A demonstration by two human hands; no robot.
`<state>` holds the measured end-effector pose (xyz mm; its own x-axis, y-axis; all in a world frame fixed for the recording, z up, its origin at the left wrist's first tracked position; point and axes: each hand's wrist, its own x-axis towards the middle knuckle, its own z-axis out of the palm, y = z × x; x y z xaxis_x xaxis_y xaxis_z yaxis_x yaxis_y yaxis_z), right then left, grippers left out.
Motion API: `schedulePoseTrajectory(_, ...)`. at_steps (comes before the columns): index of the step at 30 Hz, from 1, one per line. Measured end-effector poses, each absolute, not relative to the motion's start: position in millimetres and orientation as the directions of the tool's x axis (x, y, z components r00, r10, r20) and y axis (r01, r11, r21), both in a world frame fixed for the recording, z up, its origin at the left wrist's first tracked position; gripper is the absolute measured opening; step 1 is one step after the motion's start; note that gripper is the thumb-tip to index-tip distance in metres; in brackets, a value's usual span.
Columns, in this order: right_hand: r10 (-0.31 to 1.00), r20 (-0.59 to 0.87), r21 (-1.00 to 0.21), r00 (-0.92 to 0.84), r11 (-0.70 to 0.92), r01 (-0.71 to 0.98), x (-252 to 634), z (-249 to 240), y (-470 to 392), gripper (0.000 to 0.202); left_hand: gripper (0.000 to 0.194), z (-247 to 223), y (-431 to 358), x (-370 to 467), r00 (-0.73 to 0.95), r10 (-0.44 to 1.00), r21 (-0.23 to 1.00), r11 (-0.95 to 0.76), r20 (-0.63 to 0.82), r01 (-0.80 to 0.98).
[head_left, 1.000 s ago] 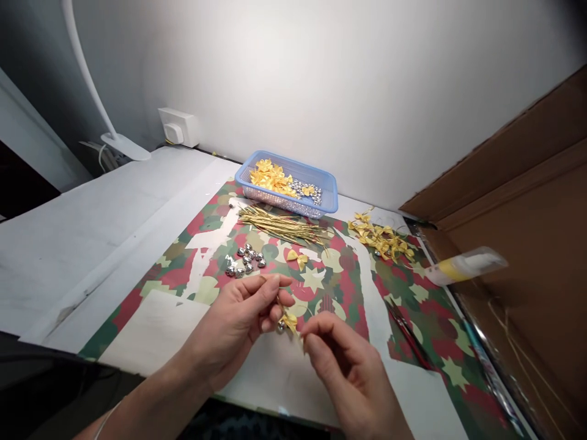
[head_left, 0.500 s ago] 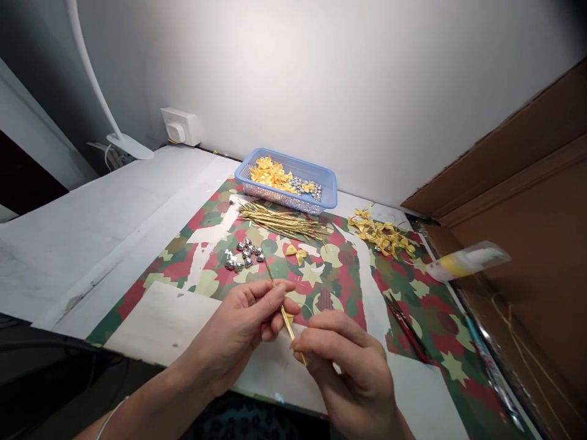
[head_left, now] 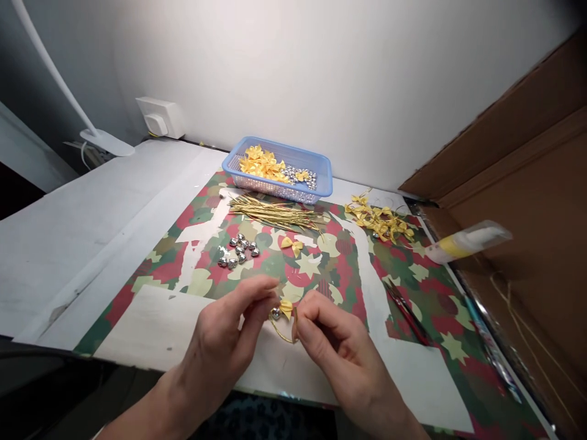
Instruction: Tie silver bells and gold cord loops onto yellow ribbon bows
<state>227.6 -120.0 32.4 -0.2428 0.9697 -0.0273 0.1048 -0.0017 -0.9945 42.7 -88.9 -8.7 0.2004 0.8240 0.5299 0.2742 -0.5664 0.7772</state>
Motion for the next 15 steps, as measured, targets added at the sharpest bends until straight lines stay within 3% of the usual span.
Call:
schedulePoseTrajectory(6,0.964,-0.060,-0.994,-0.260,-0.034,0.106,226.8,34.2,-121.3,0.032,0.027,-5.5,-85.2,34.6,0.288,0.647,0.568,-0.761,0.706,0.315)
schedulePoseTrajectory(15,0.943,-0.148,-0.982,-0.300,-0.103,0.160,225.4,31.8,-119.0,0.029,0.027,1.4,-88.7,28.8,0.369,0.629,0.518,-0.775,0.684,0.361)
